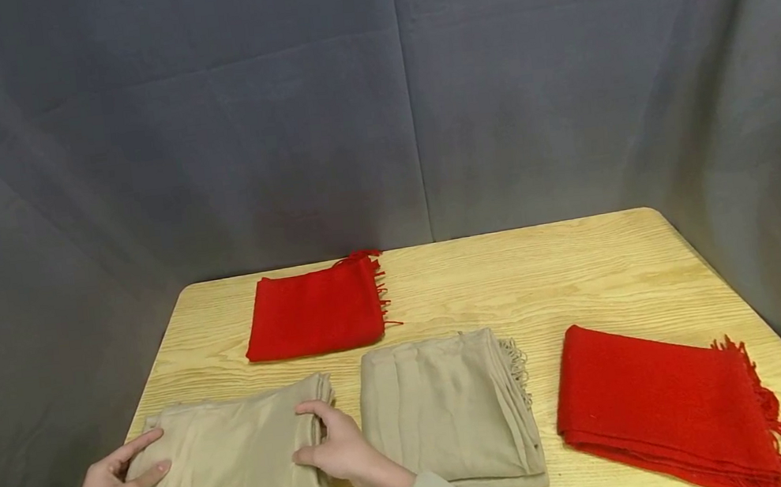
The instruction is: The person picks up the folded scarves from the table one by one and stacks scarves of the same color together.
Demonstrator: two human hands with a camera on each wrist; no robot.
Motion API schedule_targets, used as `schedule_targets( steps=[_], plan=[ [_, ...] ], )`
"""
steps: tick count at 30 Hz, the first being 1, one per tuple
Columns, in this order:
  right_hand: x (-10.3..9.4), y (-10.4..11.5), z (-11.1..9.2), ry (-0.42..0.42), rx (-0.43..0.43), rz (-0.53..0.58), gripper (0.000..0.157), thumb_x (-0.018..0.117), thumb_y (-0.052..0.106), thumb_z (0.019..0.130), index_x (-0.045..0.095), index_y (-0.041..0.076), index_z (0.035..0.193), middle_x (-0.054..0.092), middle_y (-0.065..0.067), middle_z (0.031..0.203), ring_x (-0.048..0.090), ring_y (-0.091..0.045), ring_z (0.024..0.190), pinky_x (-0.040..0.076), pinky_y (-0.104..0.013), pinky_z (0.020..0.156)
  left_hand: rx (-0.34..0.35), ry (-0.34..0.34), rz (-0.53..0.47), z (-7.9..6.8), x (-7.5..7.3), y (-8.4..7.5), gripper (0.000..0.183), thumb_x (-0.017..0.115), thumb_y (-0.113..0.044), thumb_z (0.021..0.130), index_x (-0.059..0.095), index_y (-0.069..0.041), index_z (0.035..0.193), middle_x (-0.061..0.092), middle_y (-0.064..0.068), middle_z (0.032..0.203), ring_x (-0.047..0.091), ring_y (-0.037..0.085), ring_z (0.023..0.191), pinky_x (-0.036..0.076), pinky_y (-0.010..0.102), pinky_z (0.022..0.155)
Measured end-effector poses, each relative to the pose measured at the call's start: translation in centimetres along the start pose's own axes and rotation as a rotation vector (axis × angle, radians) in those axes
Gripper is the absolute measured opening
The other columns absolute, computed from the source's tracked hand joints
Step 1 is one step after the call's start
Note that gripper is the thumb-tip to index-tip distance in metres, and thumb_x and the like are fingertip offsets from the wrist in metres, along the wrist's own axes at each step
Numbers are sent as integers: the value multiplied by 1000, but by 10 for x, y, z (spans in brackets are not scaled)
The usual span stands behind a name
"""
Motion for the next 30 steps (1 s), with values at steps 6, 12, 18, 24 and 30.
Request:
schedule_targets(
  steps=[6, 12, 18, 24, 30],
  plan=[
    [-4, 5, -1, -3, -18, -15, 49, 71, 0, 70, 56, 12, 116, 50, -8, 123, 47, -22, 108, 41, -38, 87, 28, -16, 12, 0, -1, -5, 65, 68, -26, 82, 42, 8, 131, 34, 31, 134, 38, -22, 80, 44, 13, 64],
    [-7, 12, -2, 9, -40, -28, 49, 70, -1, 71, 55, 11, 117, 49, -9, 122, 48, -22, 106, 42, -36, 85, 41, -35, 22, -2, -2, -11, 63, 68, -26, 82, 43, 7, 130, 35, 30, 133, 38, -22, 81, 44, 13, 64],
    [-11, 19, -5, 4, -74, -37, 50, 70, -2, 70, 55, 10, 116, 50, -9, 120, 49, -22, 104, 43, -34, 83, 66, -45, 40, -2, -3, -17, 62, 67, -27, 82, 45, 6, 130, 37, 29, 132, 38, -22, 82, 44, 13, 64],
    [-14, 21, -6, 6, -81, -28, 51, 70, -2, 70, 55, 9, 117, 50, -10, 119, 51, -21, 100, 45, -30, 78, 90, -59, 32, -2, -3, -22, 60, 68, -27, 82, 47, 6, 128, 39, 25, 131, 35, -25, 86, 42, 9, 65],
    [-16, 23, -7, 26, -78, -12, 50, 68, -3, 72, 54, 8, 119, 50, -9, 117, 53, -18, 94, 47, -25, 70, 82, -47, 1, -3, -1, -25, 61, 68, -26, 82, 45, 6, 129, 39, 28, 131, 41, -20, 85, 44, 12, 65]
  ],
)
Point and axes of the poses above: each hand's wrist, its own z-axis towards the middle knuckle, its own x-axis out of the palm, y = z × x, the point moved 10 cm from there along z, towards the middle knuckle
